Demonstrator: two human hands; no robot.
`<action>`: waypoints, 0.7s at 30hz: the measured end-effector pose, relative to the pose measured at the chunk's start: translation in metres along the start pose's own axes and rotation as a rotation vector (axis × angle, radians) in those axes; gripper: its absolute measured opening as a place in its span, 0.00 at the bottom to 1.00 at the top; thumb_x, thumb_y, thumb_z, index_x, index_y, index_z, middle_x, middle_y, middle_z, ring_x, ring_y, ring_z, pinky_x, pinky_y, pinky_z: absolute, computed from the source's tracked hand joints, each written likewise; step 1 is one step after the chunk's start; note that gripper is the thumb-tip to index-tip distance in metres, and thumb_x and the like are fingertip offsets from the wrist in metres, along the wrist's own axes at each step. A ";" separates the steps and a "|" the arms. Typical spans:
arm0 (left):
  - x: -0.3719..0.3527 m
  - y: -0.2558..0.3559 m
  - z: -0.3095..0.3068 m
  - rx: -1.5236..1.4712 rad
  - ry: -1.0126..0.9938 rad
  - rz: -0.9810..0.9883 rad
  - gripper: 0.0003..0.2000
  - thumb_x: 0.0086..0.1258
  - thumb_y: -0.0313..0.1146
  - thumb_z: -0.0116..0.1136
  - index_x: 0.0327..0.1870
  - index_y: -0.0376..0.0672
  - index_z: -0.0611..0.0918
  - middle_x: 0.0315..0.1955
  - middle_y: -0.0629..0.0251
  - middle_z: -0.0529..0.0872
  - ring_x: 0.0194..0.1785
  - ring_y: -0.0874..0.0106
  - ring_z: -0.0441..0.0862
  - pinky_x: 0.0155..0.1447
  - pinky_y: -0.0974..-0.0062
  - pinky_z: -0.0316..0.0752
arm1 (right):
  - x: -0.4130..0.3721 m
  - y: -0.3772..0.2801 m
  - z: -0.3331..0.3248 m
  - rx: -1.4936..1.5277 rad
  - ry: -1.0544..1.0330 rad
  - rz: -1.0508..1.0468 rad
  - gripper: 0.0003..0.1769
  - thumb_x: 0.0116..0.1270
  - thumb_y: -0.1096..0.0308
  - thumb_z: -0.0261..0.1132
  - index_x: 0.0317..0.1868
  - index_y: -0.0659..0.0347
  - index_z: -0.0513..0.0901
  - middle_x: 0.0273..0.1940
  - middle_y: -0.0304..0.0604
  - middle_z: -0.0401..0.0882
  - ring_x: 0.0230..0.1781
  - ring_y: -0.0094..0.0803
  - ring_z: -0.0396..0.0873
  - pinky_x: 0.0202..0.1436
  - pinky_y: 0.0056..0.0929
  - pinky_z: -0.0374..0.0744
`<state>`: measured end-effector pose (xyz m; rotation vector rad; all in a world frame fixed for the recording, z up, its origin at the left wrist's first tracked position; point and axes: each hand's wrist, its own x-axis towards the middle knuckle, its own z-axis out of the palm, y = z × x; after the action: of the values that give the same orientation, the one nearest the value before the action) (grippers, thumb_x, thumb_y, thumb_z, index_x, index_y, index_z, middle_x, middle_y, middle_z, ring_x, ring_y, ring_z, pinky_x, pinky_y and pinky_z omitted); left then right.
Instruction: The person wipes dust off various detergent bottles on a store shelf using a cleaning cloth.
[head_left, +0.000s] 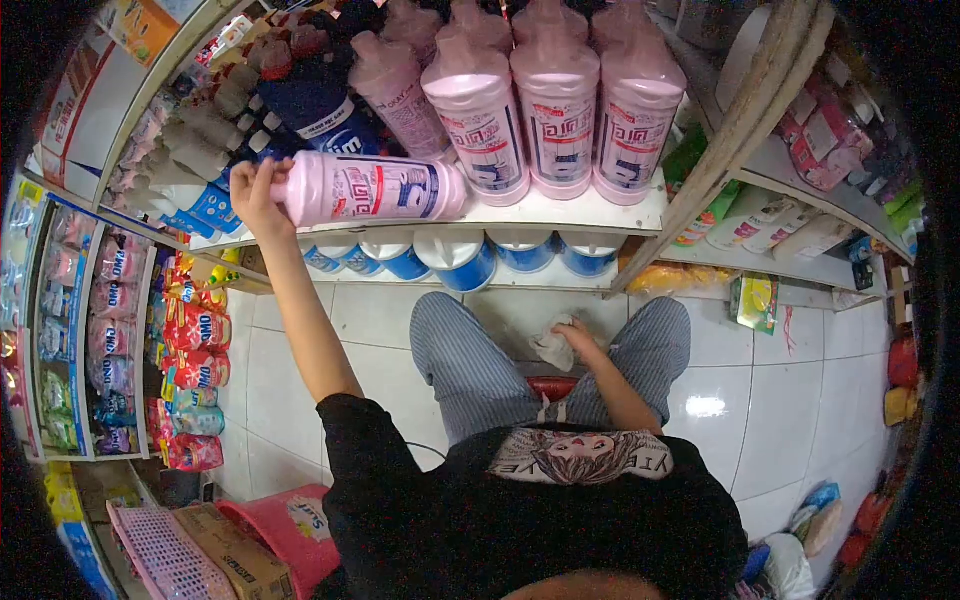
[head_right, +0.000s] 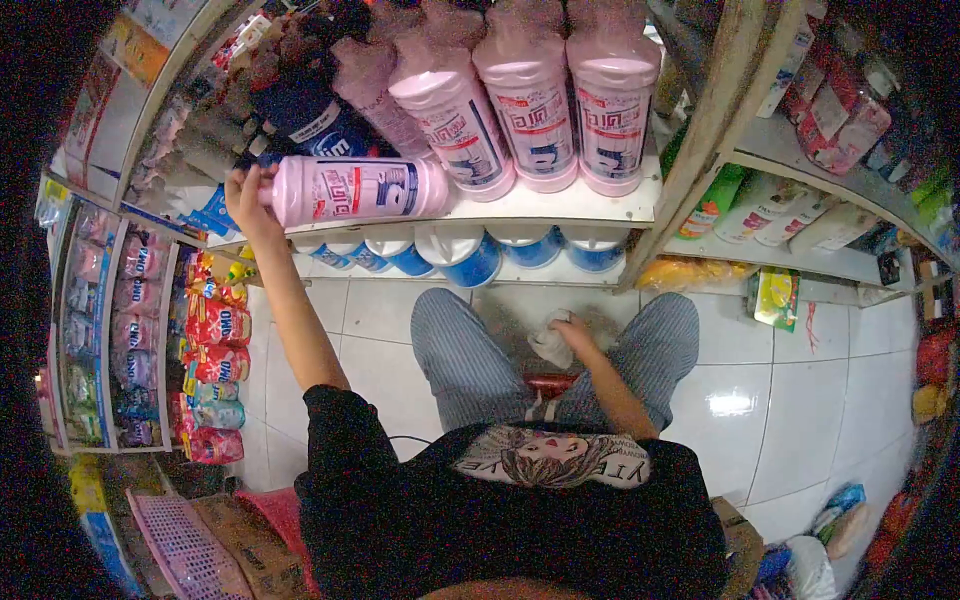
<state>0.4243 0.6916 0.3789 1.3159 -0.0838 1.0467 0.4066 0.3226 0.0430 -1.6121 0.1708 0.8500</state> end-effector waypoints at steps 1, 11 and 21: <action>0.005 0.002 0.010 0.055 -0.039 0.051 0.10 0.49 0.18 0.49 0.20 0.41 0.62 0.13 0.62 0.70 0.19 0.71 0.73 0.32 0.75 0.71 | 0.001 0.001 -0.002 -0.005 0.005 -0.004 0.22 0.43 0.63 0.56 0.41 0.65 0.68 0.35 0.43 0.70 0.36 0.32 0.67 0.39 0.24 0.65; 0.050 -0.010 0.103 0.142 -0.605 -0.067 0.09 0.46 0.17 0.49 0.17 0.38 0.63 0.10 0.65 0.69 0.13 0.75 0.69 0.19 0.79 0.68 | 0.001 0.011 -0.007 0.039 0.055 -0.052 0.26 0.41 0.62 0.57 0.42 0.68 0.67 0.37 0.46 0.70 0.38 0.35 0.67 0.41 0.27 0.65; 0.054 -0.002 0.123 0.106 -0.774 -0.248 0.06 0.47 0.20 0.51 0.19 0.36 0.67 0.14 0.63 0.72 0.17 0.75 0.71 0.24 0.79 0.69 | 0.001 -0.003 0.008 -0.037 -0.044 0.049 0.23 0.43 0.64 0.56 0.41 0.67 0.68 0.38 0.45 0.69 0.39 0.34 0.67 0.42 0.26 0.65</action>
<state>0.5163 0.6231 0.4481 1.7182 -0.4374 0.2931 0.4059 0.3316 0.0448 -1.6281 0.1650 0.9299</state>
